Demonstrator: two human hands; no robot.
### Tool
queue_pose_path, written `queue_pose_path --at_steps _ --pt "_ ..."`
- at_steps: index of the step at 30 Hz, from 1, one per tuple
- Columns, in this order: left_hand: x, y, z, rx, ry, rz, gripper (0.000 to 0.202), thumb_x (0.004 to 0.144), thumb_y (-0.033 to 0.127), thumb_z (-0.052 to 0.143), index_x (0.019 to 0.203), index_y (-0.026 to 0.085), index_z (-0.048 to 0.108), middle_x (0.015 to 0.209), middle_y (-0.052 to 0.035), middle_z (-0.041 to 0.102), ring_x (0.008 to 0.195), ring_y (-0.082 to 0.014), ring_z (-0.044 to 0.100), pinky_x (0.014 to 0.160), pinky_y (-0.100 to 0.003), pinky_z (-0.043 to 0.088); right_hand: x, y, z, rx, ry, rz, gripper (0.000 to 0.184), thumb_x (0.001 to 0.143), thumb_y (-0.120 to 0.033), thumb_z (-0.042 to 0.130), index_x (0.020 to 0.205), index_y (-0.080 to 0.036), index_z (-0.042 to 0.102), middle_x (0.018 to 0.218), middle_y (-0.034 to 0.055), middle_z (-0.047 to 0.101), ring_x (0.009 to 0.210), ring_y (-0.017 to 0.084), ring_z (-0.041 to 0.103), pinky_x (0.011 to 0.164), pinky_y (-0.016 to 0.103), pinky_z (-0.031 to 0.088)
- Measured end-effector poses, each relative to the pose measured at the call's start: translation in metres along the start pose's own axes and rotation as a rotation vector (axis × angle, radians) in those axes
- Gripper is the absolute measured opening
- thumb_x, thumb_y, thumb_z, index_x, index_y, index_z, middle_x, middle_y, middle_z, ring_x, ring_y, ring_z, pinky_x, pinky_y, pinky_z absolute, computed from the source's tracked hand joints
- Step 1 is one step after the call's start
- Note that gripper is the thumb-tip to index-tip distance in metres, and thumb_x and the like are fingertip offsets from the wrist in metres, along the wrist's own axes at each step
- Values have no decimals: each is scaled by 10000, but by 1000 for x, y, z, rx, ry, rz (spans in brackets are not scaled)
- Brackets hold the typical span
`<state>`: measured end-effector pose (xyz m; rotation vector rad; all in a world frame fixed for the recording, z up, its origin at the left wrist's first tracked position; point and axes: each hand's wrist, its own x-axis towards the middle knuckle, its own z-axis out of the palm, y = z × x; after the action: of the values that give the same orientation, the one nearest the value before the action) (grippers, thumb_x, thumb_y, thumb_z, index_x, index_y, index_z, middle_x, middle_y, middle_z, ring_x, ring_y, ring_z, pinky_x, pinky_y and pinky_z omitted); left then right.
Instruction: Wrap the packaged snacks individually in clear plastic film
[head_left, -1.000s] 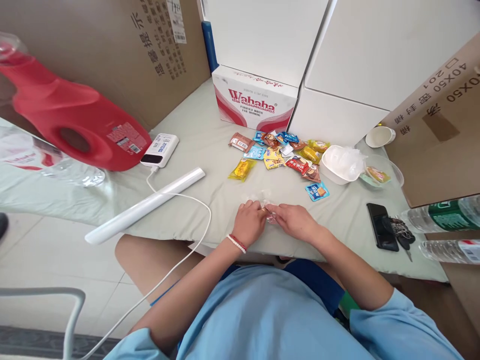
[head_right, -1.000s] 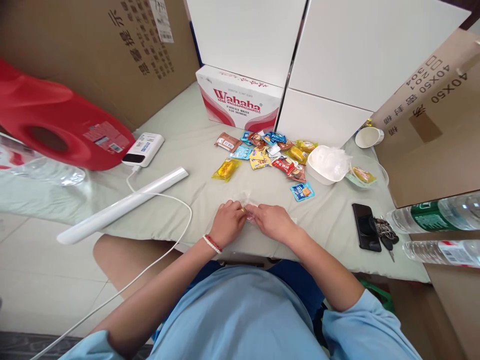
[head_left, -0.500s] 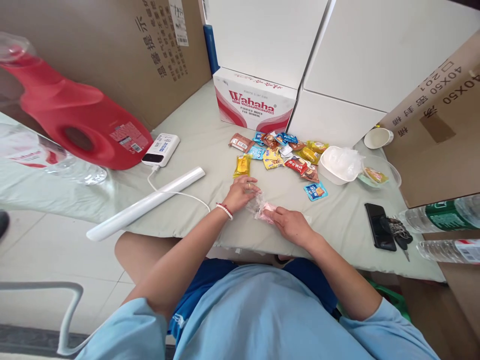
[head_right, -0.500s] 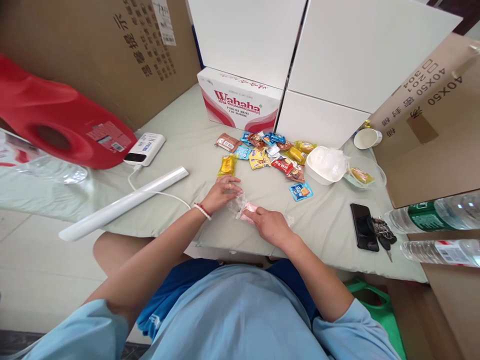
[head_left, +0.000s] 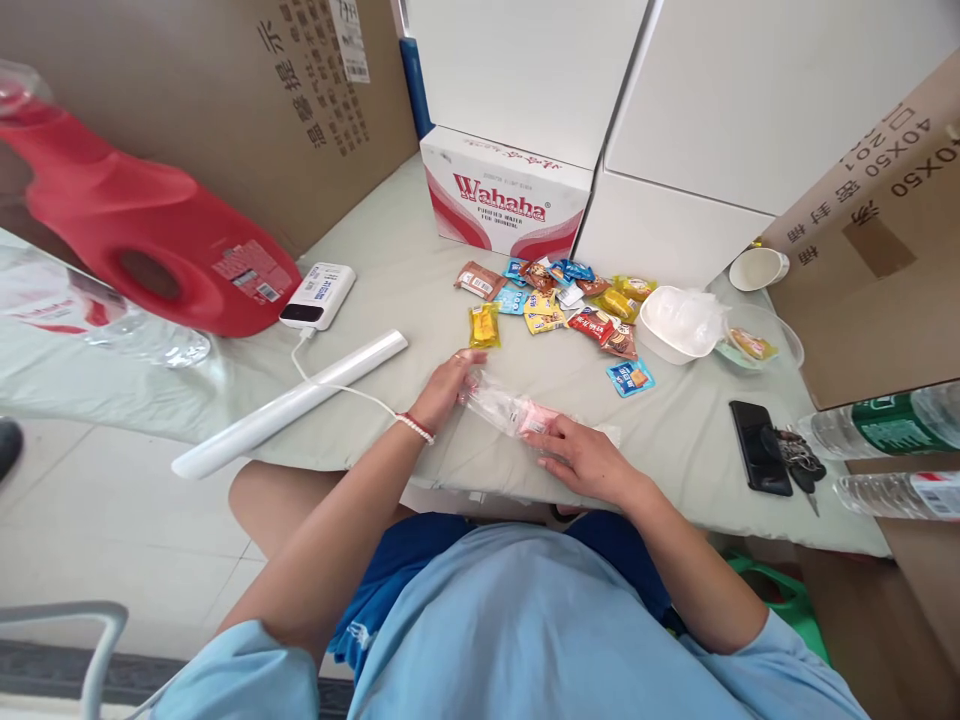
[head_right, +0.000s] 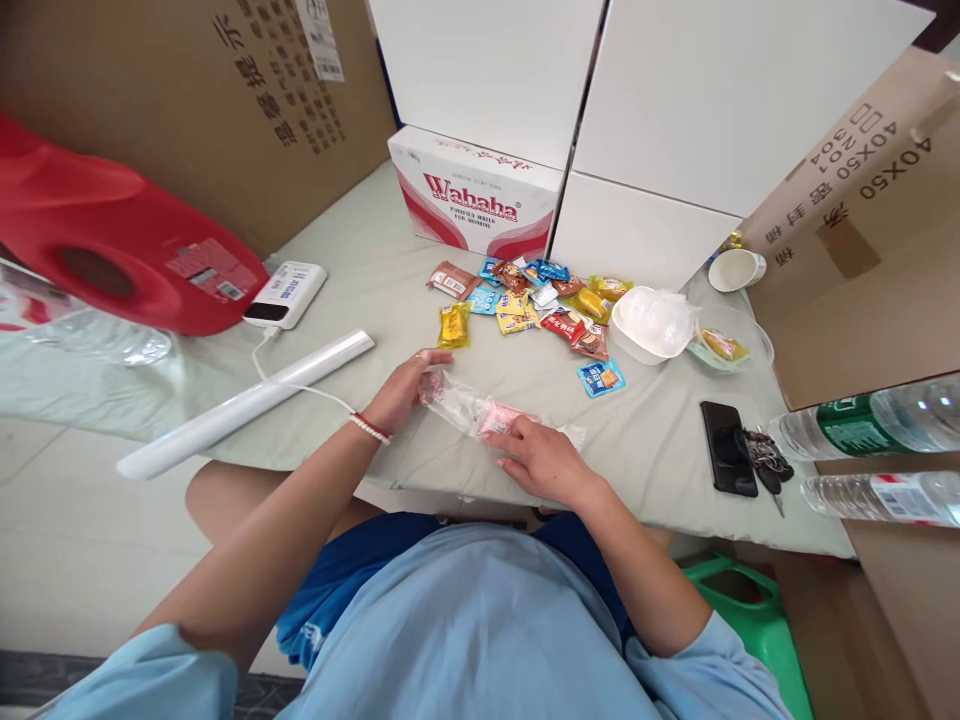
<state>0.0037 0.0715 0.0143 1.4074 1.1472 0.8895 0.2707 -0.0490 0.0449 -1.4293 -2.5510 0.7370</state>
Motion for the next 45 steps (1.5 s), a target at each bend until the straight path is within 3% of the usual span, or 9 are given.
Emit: queue_pose_path --at_steps 3,6,10,18,22,29,34,37,45 --pt "5 2 5 285 -149 -6 619 757 656 685 1176 200 713 1028 -61 758 879 -226 667 798 -325 510 -1 3 3 62 35 -10 407 1041 -386 558 1427 -298 654 1222 90 616 1081 205 629 893 321 522" --pt "3 5 -5 525 -289 -40 369 718 553 726 854 210 740 759 -10 695 753 -220 633 730 -321 475 -1 4 7 119 67 12 382 1050 -377 539 1396 -298 683 1186 81 626 1065 198 637 916 327 526" --pt "-13 21 -14 526 -147 87 266 750 471 724 743 207 687 845 -17 653 797 -203 638 761 -324 489 3 4 11 173 116 44 349 1056 -336 530 1350 -305 713 1168 71 641 1089 193 635 935 315 518" --pt "-58 47 81 608 -240 323 155 925 203 563 994 194 701 1028 -67 670 900 -187 656 819 -325 533 6 5 9 200 130 28 282 1013 -234 553 1187 -229 775 1098 90 632 1018 207 628 902 331 520" --pt "-70 38 101 831 -246 402 260 1011 236 466 1080 193 713 1208 -124 663 1105 -257 625 955 -422 529 -11 15 1 361 147 -11 262 1014 -253 542 1150 -250 766 1126 79 663 1037 201 645 931 337 527" --pt "-85 29 104 1091 -230 427 396 959 169 524 1343 177 623 1426 -159 593 1256 -324 530 905 -481 491 -39 41 18 27 585 570 403 947 -470 625 1247 -210 693 1165 153 644 1116 326 579 1005 500 497" --pt "-88 25 111 1177 -203 441 399 1007 165 458 1379 159 601 1443 -151 601 1252 -306 537 850 -458 473 -47 35 21 -60 513 507 108 902 -311 645 945 -217 676 1279 158 604 1266 342 515 1097 508 435" --pt "-90 25 111 1198 -207 439 400 1012 158 455 1386 172 598 1455 -141 597 1267 -295 538 807 -428 479 -45 25 1 132 476 547 117 951 -338 560 921 -233 602 1054 97 671 954 250 655 883 383 524" --pt "-92 24 122 1202 -235 440 438 986 95 408 1370 70 615 1498 -229 567 1373 -329 525 894 -454 538 40 -3 -21 140 242 482 80 976 -244 517 929 -229 581 885 34 737 831 203 676 720 273 415"
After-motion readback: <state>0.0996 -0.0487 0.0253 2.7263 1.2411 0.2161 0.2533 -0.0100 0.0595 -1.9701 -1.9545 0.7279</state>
